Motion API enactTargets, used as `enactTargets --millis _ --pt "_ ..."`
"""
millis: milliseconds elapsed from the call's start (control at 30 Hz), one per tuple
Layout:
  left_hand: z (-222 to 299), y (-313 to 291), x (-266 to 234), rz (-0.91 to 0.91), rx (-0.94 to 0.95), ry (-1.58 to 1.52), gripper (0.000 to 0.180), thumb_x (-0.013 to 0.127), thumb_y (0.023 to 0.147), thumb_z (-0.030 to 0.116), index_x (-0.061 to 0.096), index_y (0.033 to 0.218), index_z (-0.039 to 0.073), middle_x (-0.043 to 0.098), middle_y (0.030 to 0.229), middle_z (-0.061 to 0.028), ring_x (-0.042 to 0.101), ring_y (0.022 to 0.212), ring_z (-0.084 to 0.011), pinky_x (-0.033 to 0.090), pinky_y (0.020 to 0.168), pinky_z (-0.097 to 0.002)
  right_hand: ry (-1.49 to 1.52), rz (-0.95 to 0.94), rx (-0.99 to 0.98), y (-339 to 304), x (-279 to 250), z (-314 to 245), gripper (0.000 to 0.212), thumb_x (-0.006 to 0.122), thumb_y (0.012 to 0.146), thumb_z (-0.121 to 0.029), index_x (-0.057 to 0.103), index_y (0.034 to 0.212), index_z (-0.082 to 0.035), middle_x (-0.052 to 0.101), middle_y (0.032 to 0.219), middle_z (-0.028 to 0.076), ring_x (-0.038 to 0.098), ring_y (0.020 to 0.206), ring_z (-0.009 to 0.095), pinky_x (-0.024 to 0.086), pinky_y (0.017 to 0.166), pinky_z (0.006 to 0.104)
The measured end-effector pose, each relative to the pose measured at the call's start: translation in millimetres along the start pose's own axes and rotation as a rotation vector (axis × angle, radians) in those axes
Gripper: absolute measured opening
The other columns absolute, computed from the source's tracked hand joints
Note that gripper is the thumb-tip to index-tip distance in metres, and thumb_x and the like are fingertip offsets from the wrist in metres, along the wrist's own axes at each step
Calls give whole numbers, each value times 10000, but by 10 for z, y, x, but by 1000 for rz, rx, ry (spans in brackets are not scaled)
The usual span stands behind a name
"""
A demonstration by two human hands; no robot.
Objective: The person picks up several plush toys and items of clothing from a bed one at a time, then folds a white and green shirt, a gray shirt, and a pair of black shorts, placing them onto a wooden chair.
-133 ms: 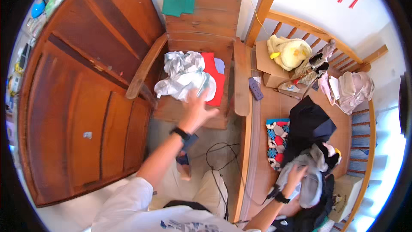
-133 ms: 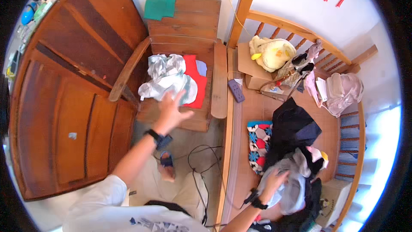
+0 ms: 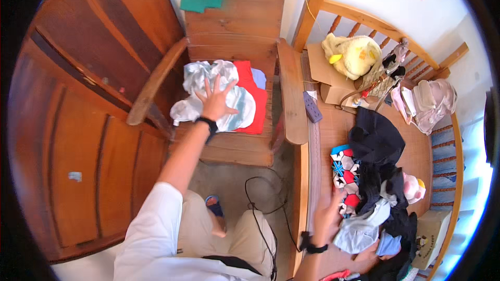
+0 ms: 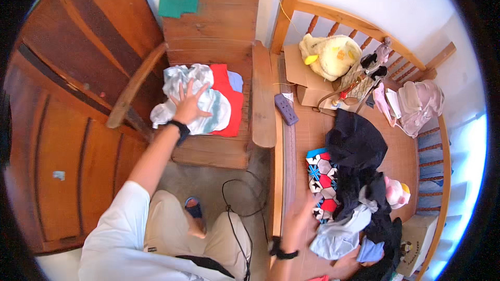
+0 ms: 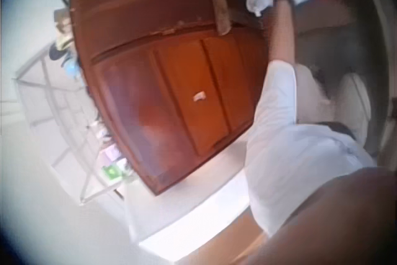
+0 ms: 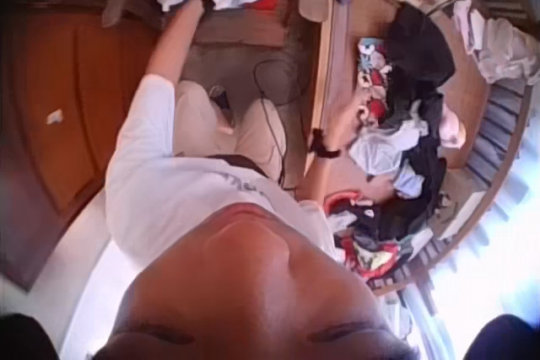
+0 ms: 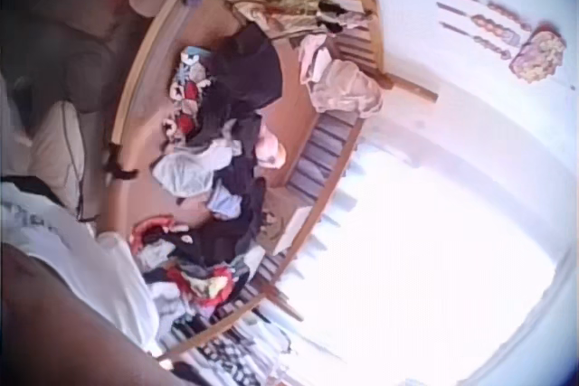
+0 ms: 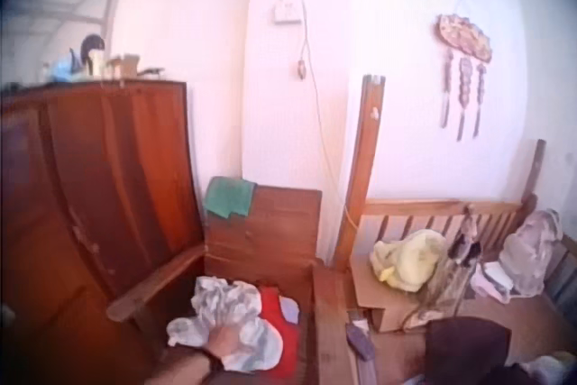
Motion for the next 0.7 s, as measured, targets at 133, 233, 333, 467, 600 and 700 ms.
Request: enactTargets --millis 133,233,333,467,600,700 --pt "-1008 685 598 -22 115 -117 1099 934 426 324 431 1397 437 178 1576 -132 242 1369 -530 245 1045 -731 538 -282 -333 -308 693 -1501 428 566 825 77 578 1245 -4 451 1422 259 467 1299 368 387 1051 398" --pt "-997 824 640 137 246 -512 669 874 559 175 610 1174 171 567 1256 -201 512 1205 -408 460 975 -437 734 -312 -474 -480 880 -1621 351 537 796 112 659 1107 3 556 1345 209 604 1138 353 462 940 371" --pt "-1939 425 774 298 -19 -297 426 762 651 52 622 1053 64 647 1043 -199 617 1020 -364 494 881 -416 957 -445 -464 -584 1319 -1834 356 521 792 124 666 1095 3 569 1332 215 641 1092 323 484 928 360" --pt "-2032 -391 369 522 -82 -927 272 692 696 -61 632 947 27 629 900 -54 604 887 -173 478 807 -284 961 -650 -363 -148 1660 -2061 266 519 882 56 661 1102 12 619 1283 175 658 1075 246 510 884 306" --pt "-976 -1481 -714 423 65 -1282 264 794 675 107 578 823 75 634 862 -39 621 806 -148 484 750 -304 1221 -1042 132 524 2169 -2215 585 477 1017 -400 304 1482 -91 473 1432 143 508 1259 245 440 1007 378" --pt "263 -2131 -1135 -14 391 -1162 248 791 726 178 670 919 80 666 884 -75 647 882 -250 488 814 -332 2007 -1772 582 325 2066 -2951 877 398 934 -654 76 1553 -123 377 1496 152 488 1260 306 406 1053 439"
Point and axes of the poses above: each hand's wrist, its own y-axis towards the middle knuckle, its own x-axis out of the palm, z = x × y, the point moved 7 cm from there along y, towards the middle knuckle
